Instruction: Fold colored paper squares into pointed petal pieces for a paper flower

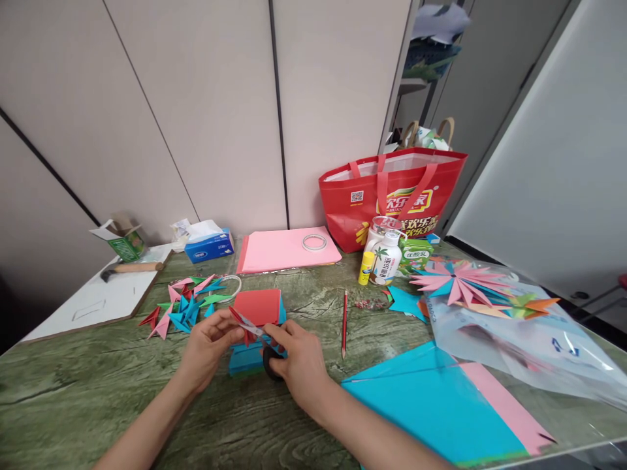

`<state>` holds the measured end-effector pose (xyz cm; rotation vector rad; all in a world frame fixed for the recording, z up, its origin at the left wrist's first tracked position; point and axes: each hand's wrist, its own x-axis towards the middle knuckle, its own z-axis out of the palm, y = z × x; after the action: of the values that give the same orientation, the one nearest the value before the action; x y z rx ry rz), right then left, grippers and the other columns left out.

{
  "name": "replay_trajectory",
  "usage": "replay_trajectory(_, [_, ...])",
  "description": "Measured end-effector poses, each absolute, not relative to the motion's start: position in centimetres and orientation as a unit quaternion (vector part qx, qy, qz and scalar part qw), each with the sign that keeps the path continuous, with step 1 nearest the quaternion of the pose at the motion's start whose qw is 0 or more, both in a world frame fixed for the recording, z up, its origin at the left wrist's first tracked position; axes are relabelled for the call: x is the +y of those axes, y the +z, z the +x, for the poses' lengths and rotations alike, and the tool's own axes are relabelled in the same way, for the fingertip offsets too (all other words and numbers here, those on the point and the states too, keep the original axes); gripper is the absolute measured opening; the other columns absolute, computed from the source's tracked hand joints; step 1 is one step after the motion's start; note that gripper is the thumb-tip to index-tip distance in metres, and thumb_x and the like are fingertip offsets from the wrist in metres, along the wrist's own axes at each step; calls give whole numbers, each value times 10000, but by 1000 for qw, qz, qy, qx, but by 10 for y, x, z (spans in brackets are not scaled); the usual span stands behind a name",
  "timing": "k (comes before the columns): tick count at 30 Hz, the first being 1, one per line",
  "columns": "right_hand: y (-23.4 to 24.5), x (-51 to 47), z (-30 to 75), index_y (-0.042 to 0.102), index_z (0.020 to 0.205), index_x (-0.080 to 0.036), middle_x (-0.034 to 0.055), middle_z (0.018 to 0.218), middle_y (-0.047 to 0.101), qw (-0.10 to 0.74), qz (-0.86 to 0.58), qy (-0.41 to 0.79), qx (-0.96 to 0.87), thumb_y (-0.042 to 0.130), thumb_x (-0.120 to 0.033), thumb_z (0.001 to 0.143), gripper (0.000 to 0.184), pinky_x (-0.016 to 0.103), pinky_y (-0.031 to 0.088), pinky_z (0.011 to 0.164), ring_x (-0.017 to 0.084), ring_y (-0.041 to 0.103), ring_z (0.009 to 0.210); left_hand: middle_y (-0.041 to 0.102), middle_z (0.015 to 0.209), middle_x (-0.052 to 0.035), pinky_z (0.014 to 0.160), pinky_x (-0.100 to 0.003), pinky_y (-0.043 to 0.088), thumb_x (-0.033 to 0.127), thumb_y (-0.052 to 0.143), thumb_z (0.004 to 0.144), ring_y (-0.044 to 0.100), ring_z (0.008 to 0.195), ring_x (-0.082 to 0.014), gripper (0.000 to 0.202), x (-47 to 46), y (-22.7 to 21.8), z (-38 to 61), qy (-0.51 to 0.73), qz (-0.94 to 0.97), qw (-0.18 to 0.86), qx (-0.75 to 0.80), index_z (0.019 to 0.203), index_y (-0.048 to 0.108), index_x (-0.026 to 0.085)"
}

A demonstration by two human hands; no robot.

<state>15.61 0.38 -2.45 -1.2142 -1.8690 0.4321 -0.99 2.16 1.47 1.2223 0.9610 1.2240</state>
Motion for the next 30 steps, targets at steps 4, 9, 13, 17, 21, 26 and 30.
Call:
replay_trajectory(4, [-24, 3, 156, 647, 965, -229, 7, 674, 523, 423, -485, 162, -748, 574, -170, 694, 286, 226, 375, 554, 137, 490, 601, 697, 764, -41, 606, -239, 484, 214, 708, 630, 623, 681, -164, 199, 22, 14, -10, 529, 505, 543, 412, 815, 655, 162])
replay_trajectory(9, [-20, 1, 155, 651, 937, -225, 8, 671, 527, 402, -499, 152, -753, 577, -148, 681, 277, 228, 372, 549, 139, 491, 591, 672, 725, -19, 604, -237, 484, 231, 693, 650, 600, 661, -150, 125, 21, 12, -10, 533, 513, 534, 409, 746, 647, 165])
replay_trajectory(13, [-22, 1, 154, 636, 980, -236, 10, 689, 539, 388, -505, 130, -760, 573, -146, 676, 324, 229, 377, 561, 143, 508, 608, 656, 718, -24, 593, -240, 478, 251, 697, 643, 587, 661, -158, 146, 20, 13, -9, 531, 520, 520, 422, 741, 637, 161])
replay_trajectory(17, [-24, 1, 155, 634, 989, -240, 12, 697, 548, 379, -508, 121, -764, 569, -142, 668, 342, 228, 371, 554, 144, 513, 609, 642, 661, -16, 552, -227, 458, 256, 701, 631, 570, 597, -145, 144, 21, 13, -10, 527, 530, 507, 430, 710, 640, 153])
replay_trajectory(21, [-25, 1, 156, 643, 968, -241, 8, 677, 544, 368, -505, 126, -771, 562, -135, 671, 325, 225, 350, 531, 138, 501, 584, 633, 622, -1, 537, -213, 439, 236, 711, 612, 562, 578, -138, 118, 23, 12, -11, 530, 535, 492, 436, 677, 650, 158])
replay_trajectory(26, [-23, 1, 157, 654, 948, -239, 6, 667, 543, 354, -515, 128, -770, 561, -101, 645, 346, 223, 315, 508, 137, 487, 570, 636, 621, -5, 529, -213, 434, 243, 694, 640, 558, 574, -136, 101, 22, 13, -11, 522, 541, 496, 434, 675, 653, 158])
replay_trajectory(30, [-20, -1, 158, 655, 950, -247, 3, 659, 541, 340, -523, 131, -771, 546, -80, 633, 374, 223, 296, 501, 136, 483, 563, 643, 606, -8, 524, -220, 439, 242, 675, 670, 565, 554, -137, 87, 21, 14, -12, 510, 553, 511, 417, 678, 647, 160])
